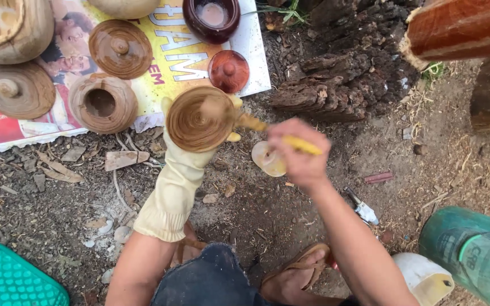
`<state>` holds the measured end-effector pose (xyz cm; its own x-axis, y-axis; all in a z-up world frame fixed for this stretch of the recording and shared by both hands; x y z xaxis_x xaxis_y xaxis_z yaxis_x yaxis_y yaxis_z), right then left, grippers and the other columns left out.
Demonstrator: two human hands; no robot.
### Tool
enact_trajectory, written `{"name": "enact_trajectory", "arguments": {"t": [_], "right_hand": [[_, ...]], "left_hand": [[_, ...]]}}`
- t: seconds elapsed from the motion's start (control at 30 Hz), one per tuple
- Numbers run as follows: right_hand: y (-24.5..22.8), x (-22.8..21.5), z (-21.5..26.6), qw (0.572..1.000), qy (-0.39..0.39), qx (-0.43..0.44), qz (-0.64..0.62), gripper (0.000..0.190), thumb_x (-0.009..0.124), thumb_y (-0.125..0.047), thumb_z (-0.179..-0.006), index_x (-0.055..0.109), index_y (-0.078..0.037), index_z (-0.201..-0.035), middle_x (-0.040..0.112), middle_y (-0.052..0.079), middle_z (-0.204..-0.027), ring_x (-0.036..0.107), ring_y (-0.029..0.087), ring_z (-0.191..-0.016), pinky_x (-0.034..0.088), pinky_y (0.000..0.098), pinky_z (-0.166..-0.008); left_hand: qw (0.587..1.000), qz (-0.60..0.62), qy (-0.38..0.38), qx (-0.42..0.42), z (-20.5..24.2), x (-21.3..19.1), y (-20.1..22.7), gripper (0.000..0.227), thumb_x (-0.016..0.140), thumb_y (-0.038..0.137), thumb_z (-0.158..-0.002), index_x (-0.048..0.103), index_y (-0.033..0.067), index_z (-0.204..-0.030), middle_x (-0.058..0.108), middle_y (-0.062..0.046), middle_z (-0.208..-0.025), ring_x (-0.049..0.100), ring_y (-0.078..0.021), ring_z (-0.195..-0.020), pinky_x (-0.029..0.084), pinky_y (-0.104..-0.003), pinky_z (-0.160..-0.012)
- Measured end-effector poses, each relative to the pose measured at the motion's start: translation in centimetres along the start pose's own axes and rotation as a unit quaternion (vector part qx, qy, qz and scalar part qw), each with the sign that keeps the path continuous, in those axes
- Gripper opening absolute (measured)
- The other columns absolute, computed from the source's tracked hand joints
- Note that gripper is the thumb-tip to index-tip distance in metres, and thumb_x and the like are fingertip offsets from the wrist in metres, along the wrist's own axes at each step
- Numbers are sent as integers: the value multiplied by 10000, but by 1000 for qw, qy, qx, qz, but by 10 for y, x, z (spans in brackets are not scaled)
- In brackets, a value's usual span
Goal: Applying a protective varnish or oil finish to handcrafted wooden bowls and lids using a paintbrush.
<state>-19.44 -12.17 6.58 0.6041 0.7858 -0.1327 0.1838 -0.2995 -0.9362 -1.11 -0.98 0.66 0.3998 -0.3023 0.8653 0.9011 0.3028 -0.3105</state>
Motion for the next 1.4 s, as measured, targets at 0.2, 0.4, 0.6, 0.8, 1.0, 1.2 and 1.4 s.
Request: {"name": "enact_trajectory", "arguments": {"t": [0.2,0.4,0.6,0.8,1.0,1.2,1.4], "right_hand": [[-28,26,-6,988,27,-116,94,103,650,-66,-940,747,-32,-923,721,148,-828,719,293,-759,601,363,-689],[-57,60,33,948,-150,-148,239,172,616,-120,-971,757,-107,-1070,685,97,-865,638,213,-688,569,313,-596],[-53,35,4,970,-171,-103,138,119,656,-60,-922,772,-47,-944,684,105,-721,583,193,-521,509,278,-459],[-72,11,-53,981,-163,-25,103,137,639,-59,-943,771,-23,-932,675,80,-641,532,135,-451,449,252,-403],[-83,12,-67,913,-121,-154,358,90,715,-79,-922,797,-65,-955,665,64,-734,599,211,-552,539,334,-524],[-40,55,10,822,-163,-276,470,215,552,-86,-1018,752,-86,-939,606,63,-676,550,186,-549,502,268,-505],[-35,35,13,923,-214,-57,314,94,590,-46,-893,679,-75,-886,546,31,-608,548,134,-504,540,266,-503]], "left_hand": [[953,-55,-272,-124,-70,-121,31,1009,594,724,-829,294,67,-1534,380,-336,-1516,420,-564,-1348,335,-710,-1084],[980,-126,-148,-34,-24,-59,35,873,401,703,-947,383,77,-1555,647,-319,-1298,547,-550,-1290,317,-783,-1112],[946,-308,-65,82,-29,-80,44,589,632,370,-982,468,165,-1509,726,-132,-1190,746,-301,-956,649,-501,-734],[911,-362,110,163,-28,-49,29,382,789,217,-823,657,210,-1181,723,-90,-973,716,-271,-798,618,-404,-650],[914,-366,16,176,-13,1,16,352,777,359,-903,728,76,-1106,765,-141,-1010,772,-228,-957,650,-406,-853],[866,-398,150,264,2,20,8,272,782,218,-893,711,41,-1086,731,-122,-940,709,-162,-857,638,-340,-821],[853,-438,167,230,8,8,3,331,716,223,-965,642,86,-1257,731,-165,-1096,735,-223,-972,630,-378,-930]]}}
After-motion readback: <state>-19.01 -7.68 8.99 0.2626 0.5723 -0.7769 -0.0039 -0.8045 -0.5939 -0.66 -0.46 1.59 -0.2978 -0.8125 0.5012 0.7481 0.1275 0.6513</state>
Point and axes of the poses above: each hand's wrist, its own z-axis away from the middle knuckle, its own x-axis out of the palm, y = z × x, the point moved 1 cm from there along -z, towards the middle knuckle
